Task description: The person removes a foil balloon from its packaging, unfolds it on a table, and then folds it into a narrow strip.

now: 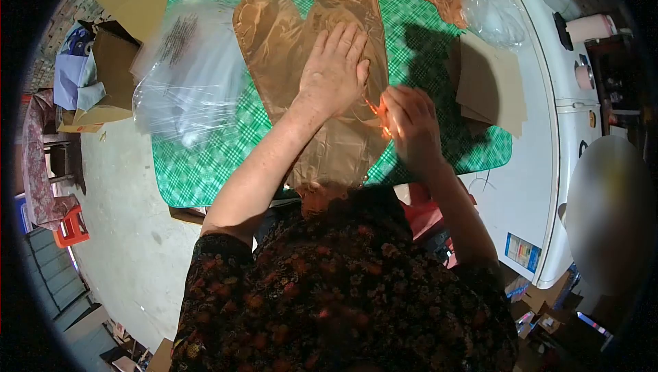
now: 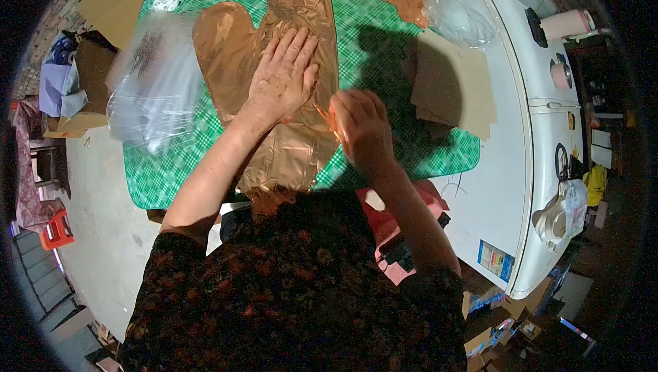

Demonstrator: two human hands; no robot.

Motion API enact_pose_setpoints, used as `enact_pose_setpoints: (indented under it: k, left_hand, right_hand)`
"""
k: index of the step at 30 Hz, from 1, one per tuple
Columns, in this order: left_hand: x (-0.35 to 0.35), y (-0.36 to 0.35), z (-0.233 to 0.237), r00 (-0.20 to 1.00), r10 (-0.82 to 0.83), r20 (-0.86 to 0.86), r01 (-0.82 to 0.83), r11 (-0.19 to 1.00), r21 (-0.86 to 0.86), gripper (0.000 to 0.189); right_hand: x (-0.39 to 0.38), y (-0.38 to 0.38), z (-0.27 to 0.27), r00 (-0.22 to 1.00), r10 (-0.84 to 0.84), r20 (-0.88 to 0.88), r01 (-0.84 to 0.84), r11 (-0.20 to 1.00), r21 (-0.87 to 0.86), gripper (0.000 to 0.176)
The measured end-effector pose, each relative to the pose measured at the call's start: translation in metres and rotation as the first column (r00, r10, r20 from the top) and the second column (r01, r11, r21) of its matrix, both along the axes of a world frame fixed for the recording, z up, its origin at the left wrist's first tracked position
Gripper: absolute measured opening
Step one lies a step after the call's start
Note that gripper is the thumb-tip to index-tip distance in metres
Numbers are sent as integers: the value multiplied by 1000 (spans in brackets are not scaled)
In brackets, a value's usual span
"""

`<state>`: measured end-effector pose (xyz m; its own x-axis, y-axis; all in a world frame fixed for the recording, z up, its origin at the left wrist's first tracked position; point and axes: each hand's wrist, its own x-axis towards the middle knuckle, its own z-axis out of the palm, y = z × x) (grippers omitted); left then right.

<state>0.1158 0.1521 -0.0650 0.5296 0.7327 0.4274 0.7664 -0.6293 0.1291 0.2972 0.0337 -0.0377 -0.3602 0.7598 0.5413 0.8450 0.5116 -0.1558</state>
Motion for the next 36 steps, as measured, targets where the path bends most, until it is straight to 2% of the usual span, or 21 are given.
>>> enact_pose_setpoints:
  k: [4,11,14,17,19,22,23,26,28,32,35,36]
  left_hand:
    - [0,1,0,1000,-4,3,4,1000,12,54]
    - [1,2,-2,1000,-1,5,1,1000,1,54]
    - [0,2,-2,1000,-3,-3,3,1000,-9,54]
    - [0,1,0,1000,-11,-3,11,1000,-28,54]
    - [-1,0,1,1000,-18,5,18,999,-48,55]
    - [-1,0,6,998,-12,-59,8,998,-60,56]
    - [-2,0,6,996,-7,-94,1,998,-64,57]
    - [-4,3,6,999,-16,-31,14,998,-59,57]
    - [-3,-1,9,997,-16,-73,10,997,-76,58]
    - [-3,1,-1,1000,-28,4,29,997,-65,61]
    - [-5,7,0,962,-44,268,73,993,-98,58]
    - [-8,10,3,952,-33,305,23,999,37,55]
  right_hand:
    - [-6,-35,-4,999,-5,-34,3,999,-49,28]
    - [-14,-72,-5,1000,13,-8,-13,999,-38,19]
    - [-10,-68,9,992,69,-103,-88,976,-197,19]
    - [-20,-22,26,961,23,-276,-58,991,-117,26]
    - [-35,17,38,901,-16,-434,-18,997,-74,37]
    - [-40,78,13,825,-4,-565,-22,999,-39,41]
    - [-43,90,12,803,-40,-595,-19,996,-92,42]
    - [-51,108,11,722,-142,-677,-48,966,-255,45]
    - [-49,112,-6,729,-169,-663,-52,953,-300,45]
    - [-48,115,-14,785,-160,-598,-59,942,-331,46]
    - [-50,114,-9,809,-126,-574,-84,942,-326,46]
    - [-50,114,-9,813,-108,-573,-99,942,-319,47]
